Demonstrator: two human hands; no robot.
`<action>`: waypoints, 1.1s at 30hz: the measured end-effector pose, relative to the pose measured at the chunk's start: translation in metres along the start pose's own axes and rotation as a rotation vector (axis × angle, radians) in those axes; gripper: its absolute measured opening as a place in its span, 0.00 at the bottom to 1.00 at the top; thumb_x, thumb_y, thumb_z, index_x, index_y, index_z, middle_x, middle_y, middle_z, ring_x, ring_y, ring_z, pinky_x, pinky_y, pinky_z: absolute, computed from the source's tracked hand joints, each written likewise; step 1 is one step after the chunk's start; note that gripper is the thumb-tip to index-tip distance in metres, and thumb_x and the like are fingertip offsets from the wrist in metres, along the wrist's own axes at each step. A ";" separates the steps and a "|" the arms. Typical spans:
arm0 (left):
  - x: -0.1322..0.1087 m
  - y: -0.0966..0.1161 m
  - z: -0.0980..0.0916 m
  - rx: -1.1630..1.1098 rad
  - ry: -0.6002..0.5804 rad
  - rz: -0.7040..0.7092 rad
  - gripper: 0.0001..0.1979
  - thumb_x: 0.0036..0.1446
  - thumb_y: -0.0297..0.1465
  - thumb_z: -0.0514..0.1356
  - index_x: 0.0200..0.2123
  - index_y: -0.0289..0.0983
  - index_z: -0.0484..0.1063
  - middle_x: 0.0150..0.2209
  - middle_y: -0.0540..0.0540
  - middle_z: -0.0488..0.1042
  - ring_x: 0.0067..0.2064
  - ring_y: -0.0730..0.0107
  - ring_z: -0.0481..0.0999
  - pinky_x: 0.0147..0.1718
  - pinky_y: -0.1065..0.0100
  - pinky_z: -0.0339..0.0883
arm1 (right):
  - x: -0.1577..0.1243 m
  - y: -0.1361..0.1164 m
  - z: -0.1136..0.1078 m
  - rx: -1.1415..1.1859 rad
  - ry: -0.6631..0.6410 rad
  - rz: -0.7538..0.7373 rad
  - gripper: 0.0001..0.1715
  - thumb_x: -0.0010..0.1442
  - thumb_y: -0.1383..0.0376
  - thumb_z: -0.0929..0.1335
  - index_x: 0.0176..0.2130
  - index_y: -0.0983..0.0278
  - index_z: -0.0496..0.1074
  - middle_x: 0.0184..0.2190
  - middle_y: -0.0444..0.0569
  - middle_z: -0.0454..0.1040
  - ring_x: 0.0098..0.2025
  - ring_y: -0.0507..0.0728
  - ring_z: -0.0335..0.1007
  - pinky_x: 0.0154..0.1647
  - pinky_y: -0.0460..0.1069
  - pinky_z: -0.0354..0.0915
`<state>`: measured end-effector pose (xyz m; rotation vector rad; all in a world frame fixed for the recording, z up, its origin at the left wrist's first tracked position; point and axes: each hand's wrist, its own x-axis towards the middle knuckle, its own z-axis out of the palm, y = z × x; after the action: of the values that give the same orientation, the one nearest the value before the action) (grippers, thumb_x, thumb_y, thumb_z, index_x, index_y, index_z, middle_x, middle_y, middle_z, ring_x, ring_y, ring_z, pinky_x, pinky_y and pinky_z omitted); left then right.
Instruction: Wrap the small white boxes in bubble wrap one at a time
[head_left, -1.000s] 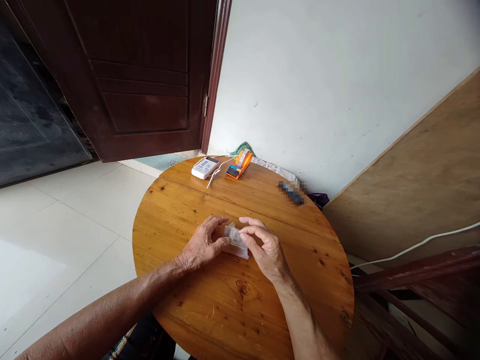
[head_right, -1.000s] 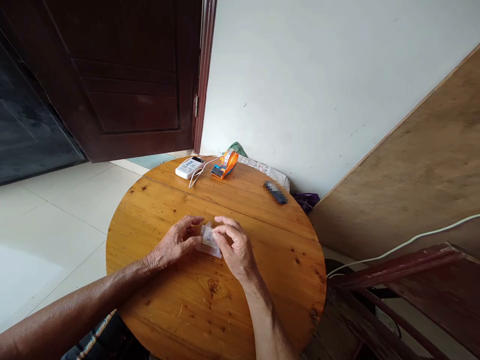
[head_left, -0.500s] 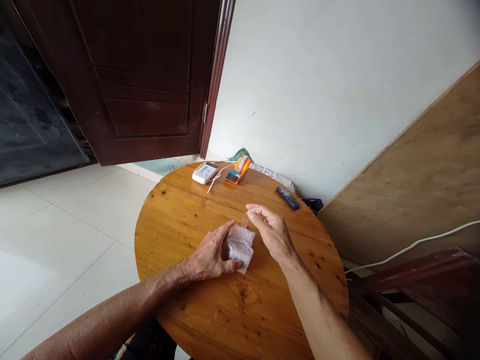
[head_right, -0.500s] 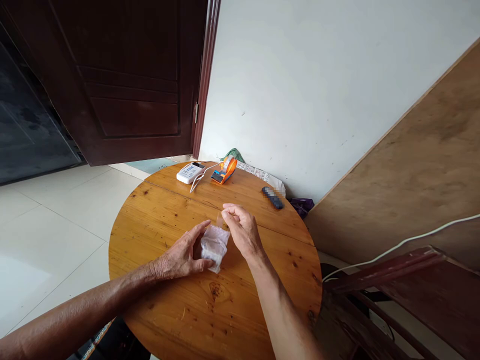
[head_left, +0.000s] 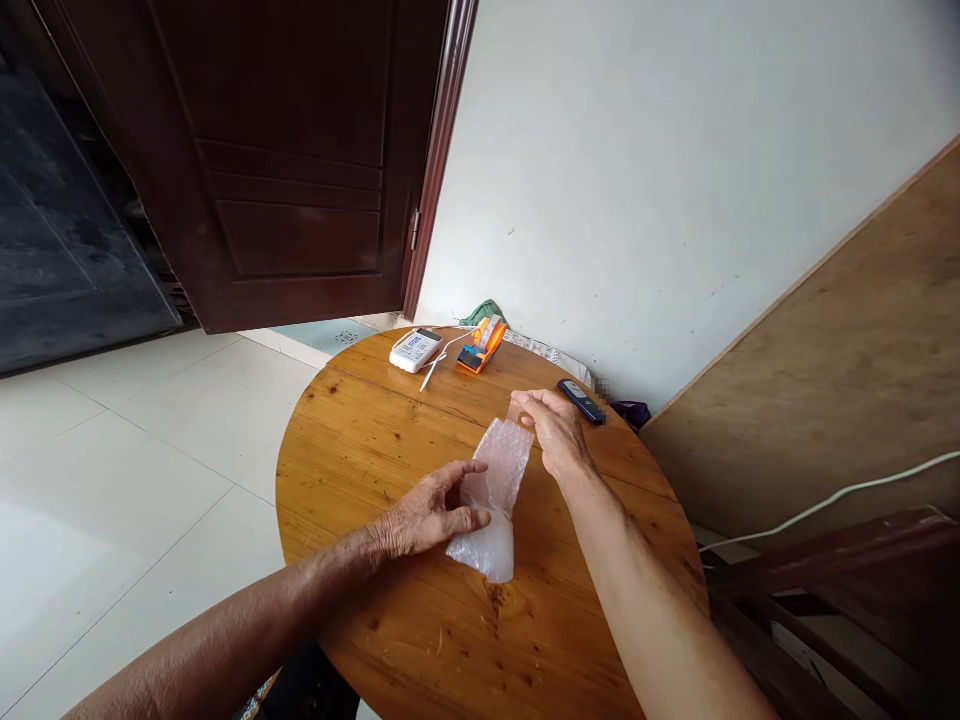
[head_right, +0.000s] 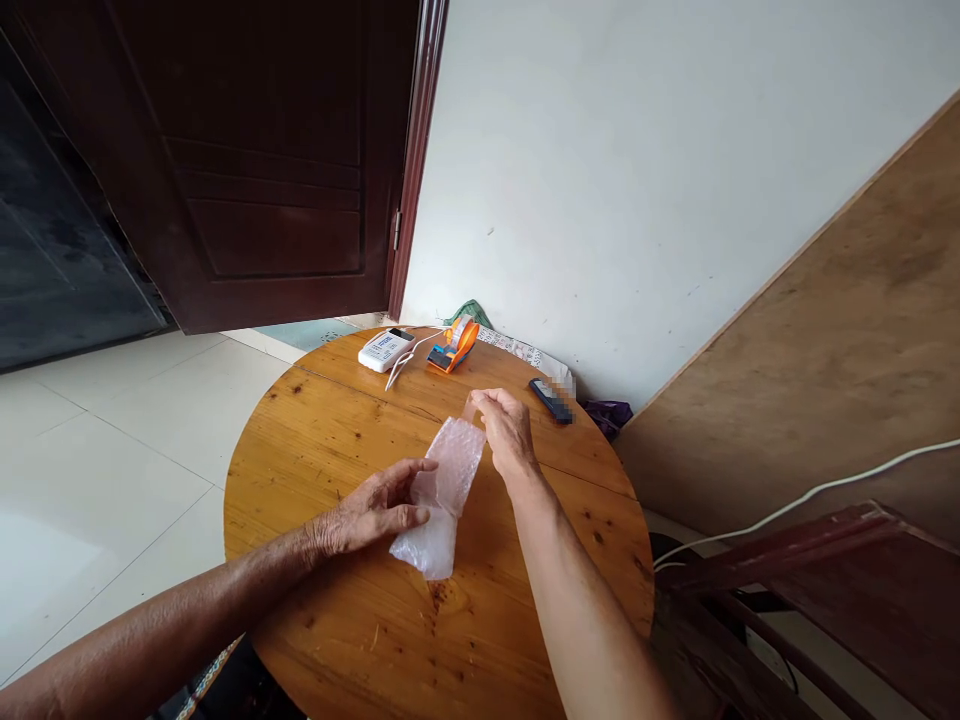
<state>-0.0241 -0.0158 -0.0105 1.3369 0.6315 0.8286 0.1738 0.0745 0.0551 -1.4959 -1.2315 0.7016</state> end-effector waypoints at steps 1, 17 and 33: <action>0.001 0.001 -0.001 -0.040 0.000 -0.035 0.36 0.52 0.39 0.65 0.62 0.36 0.61 0.50 0.40 0.73 0.50 0.54 0.72 0.50 0.55 0.65 | 0.000 0.001 -0.004 -0.015 0.020 0.012 0.21 0.47 0.50 0.69 0.32 0.65 0.75 0.32 0.50 0.78 0.36 0.58 0.72 0.36 0.50 0.65; 0.005 0.010 -0.005 -0.085 0.178 -0.015 0.33 0.46 0.32 0.59 0.59 0.31 0.65 0.53 0.37 0.73 0.54 0.52 0.72 0.55 0.54 0.64 | -0.095 0.014 -0.027 -0.553 -0.127 -0.134 0.16 0.57 0.57 0.62 0.22 0.61 0.67 0.18 0.43 0.68 0.22 0.54 0.64 0.25 0.47 0.53; 0.011 0.004 -0.028 0.334 0.634 0.068 0.19 0.48 0.29 0.56 0.45 0.32 0.71 0.23 0.55 0.65 0.24 0.76 0.64 0.26 0.72 0.60 | -0.086 0.060 -0.042 -0.377 0.096 -0.087 0.19 0.55 0.54 0.64 0.42 0.62 0.72 0.28 0.47 0.79 0.28 0.57 0.71 0.30 0.48 0.62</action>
<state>-0.0409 0.0094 -0.0100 1.3937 1.2681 1.2574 0.2048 -0.0176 -0.0030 -1.7465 -1.3985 0.3454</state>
